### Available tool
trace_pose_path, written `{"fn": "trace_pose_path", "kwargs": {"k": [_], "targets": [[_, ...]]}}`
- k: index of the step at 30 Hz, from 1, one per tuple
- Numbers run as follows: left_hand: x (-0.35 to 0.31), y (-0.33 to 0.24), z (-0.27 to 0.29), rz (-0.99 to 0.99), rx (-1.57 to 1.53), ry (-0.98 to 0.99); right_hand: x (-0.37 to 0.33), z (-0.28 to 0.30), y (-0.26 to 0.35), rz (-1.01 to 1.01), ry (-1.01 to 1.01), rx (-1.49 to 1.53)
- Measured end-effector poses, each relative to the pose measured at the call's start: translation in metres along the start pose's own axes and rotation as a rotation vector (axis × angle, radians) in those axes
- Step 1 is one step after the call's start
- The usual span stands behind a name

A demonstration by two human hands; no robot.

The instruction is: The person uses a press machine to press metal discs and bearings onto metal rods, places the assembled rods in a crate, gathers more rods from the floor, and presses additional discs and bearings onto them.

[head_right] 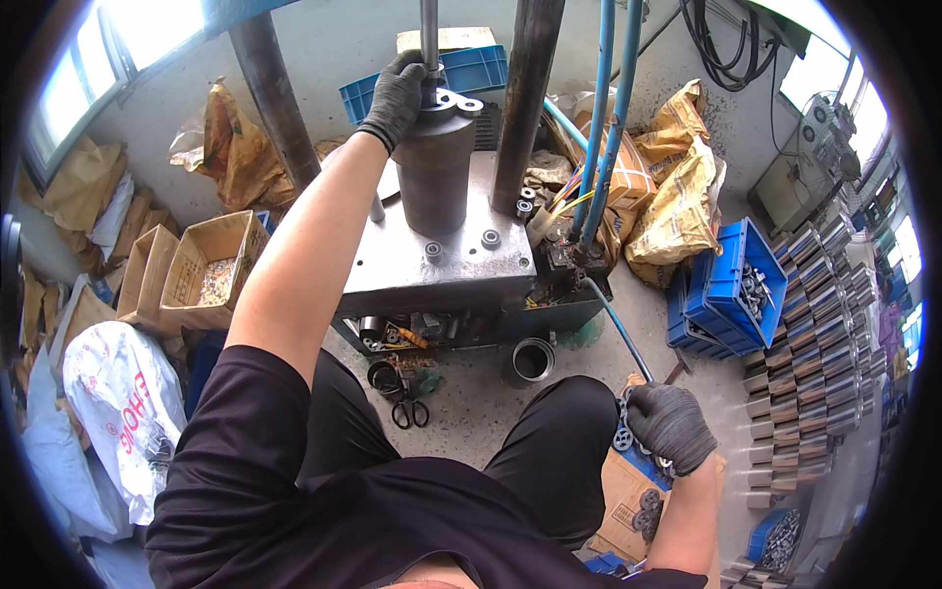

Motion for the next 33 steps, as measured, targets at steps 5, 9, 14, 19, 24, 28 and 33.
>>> {"fn": "trace_pose_path", "kwargs": {"k": [5,9,14,19,24,28,33], "targets": [[-0.002,-0.001,0.001,-0.034,0.052,0.006,0.008,0.016,0.002,-0.002,0.057,-0.023],[-0.005,-0.005,0.001,-0.062,0.135,0.016,0.007,0.023,0.005,0.038,-0.069,0.159],[-0.007,-0.009,0.001,-0.083,0.194,0.014,0.007,0.021,0.004,0.005,0.008,0.073],[-0.005,-0.007,0.000,-0.065,0.201,0.012,0.009,0.022,0.001,0.016,-0.103,0.168],[-0.006,-0.010,0.000,-0.052,0.189,0.018,0.010,0.023,-0.001,-0.020,0.000,0.136],[-0.006,-0.011,0.000,-0.002,0.185,0.025,0.012,0.024,-0.004,0.023,-0.038,0.132],[-0.003,-0.006,0.000,-0.049,0.213,0.015,0.011,0.021,-0.005,0.058,-0.178,0.188]]}}
Point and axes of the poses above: each hand's wrist, its own x-axis towards the middle knuckle, its own z-axis out of the back of the hand, y = z × x, the point moved 1 cm from there along x, towards the middle knuckle, and after that the axes turned 8 degrees about -z, right-handed, at the moved point
